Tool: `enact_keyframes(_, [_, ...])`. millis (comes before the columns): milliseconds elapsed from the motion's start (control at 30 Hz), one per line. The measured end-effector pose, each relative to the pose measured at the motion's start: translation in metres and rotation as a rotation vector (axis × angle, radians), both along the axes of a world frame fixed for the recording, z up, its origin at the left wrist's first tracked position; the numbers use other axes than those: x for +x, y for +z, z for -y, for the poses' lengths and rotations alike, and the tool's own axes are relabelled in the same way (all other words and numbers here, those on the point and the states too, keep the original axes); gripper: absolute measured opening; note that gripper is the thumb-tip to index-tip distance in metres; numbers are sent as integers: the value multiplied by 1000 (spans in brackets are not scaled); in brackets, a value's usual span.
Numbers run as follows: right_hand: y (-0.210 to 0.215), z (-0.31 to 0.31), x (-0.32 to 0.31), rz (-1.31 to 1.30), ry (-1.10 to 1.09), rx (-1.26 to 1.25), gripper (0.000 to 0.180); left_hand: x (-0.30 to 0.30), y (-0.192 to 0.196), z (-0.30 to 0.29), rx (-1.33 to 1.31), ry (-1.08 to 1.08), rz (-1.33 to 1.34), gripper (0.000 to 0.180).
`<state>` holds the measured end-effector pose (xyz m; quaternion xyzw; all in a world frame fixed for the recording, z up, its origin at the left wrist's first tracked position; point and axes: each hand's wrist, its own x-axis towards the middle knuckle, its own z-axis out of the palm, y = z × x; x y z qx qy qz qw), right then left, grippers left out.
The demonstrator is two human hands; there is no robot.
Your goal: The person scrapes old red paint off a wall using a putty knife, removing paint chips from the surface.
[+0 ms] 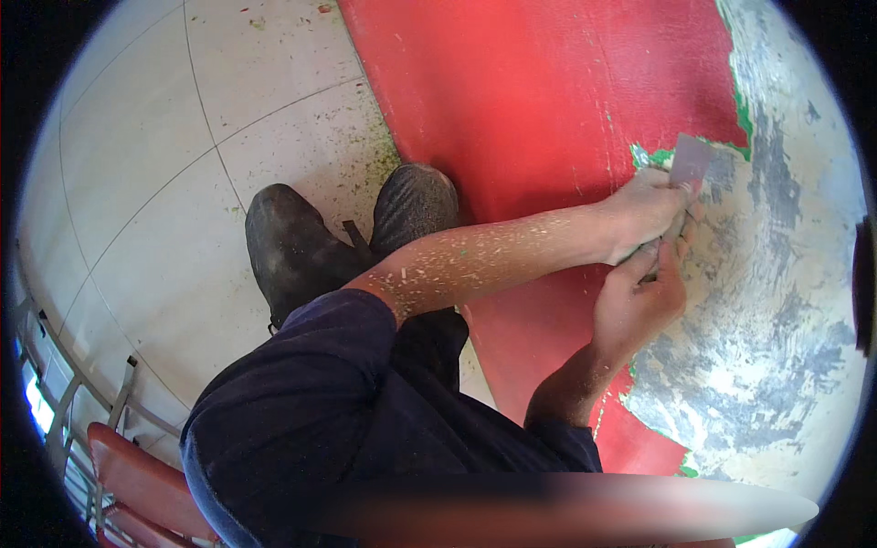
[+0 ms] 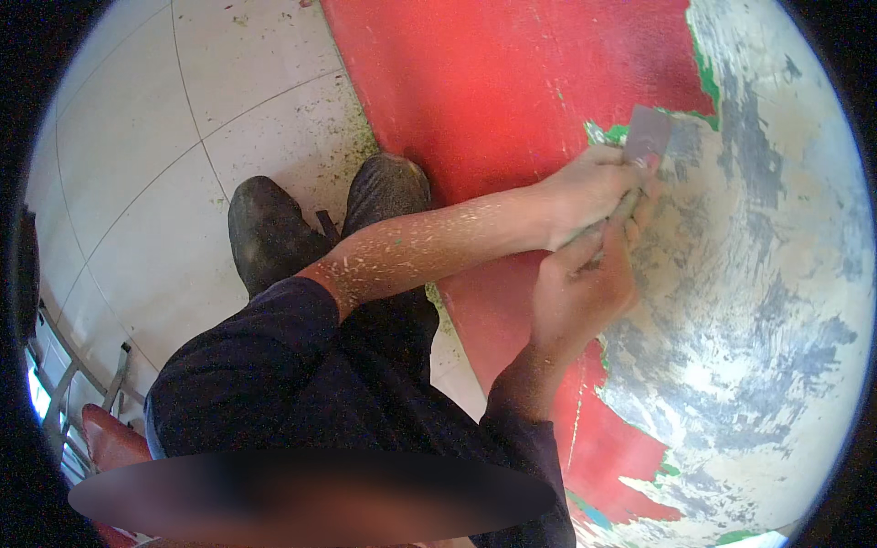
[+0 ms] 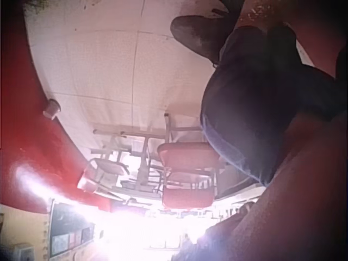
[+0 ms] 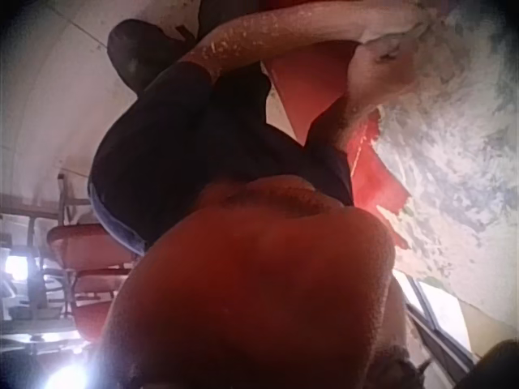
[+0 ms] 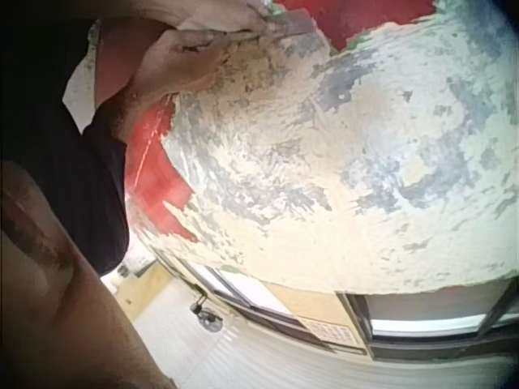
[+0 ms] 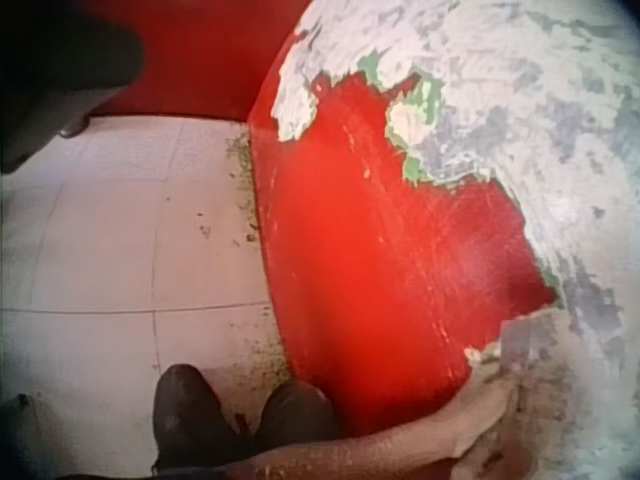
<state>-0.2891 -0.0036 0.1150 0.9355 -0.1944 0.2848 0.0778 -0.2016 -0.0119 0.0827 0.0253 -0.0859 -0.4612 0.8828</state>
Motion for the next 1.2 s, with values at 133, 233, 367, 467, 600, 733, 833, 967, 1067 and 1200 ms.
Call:
enact_keyframes(133, [0, 5, 0, 72, 94, -27, 30, -6, 7, 7, 21, 8, -29, 28])
enact_keyframes(233, [-7, 0, -3, 224, 195, -19, 31, -2, 6, 9, -13, 3, -6, 28])
enact_keyframes(367, [3, 1, 15, -33, -146, -22, 34, 16, 16, -4, -28, 82, 105, 27])
enact_keyframes(467, [-3, 4, -4, 41, 52, -170, 31, 7, 10, -1, 35, 90, 179, 27])
enact_keyframes(600, [2, 4, 7, 91, -46, -21, 33, 8, 19, 10, -7, 221, 271, 29])
enact_keyframes(733, [1, -3, 8, 171, 121, -97, 31, 13, 24, -9, 23, 126, 223, 28])
enact_keyframes(833, [-7, 18, 9, 221, 175, -58, 31, 1, 10, 12, 4, 79, 152, 28])
enact_keyframes(967, [10, 12, 12, 192, 49, -7, 32, 27, 45, -7, -19, 156, 282, 29])
enact_keyframes(1067, [-3, 15, -3, 289, 128, -10, 33, -4, 29, 4, 131, 238, 447, 33])
enact_keyframes(1200, [20, 34, 9, 237, 237, -114, 40, 19, 37, 13, 179, 644, 555, 19])
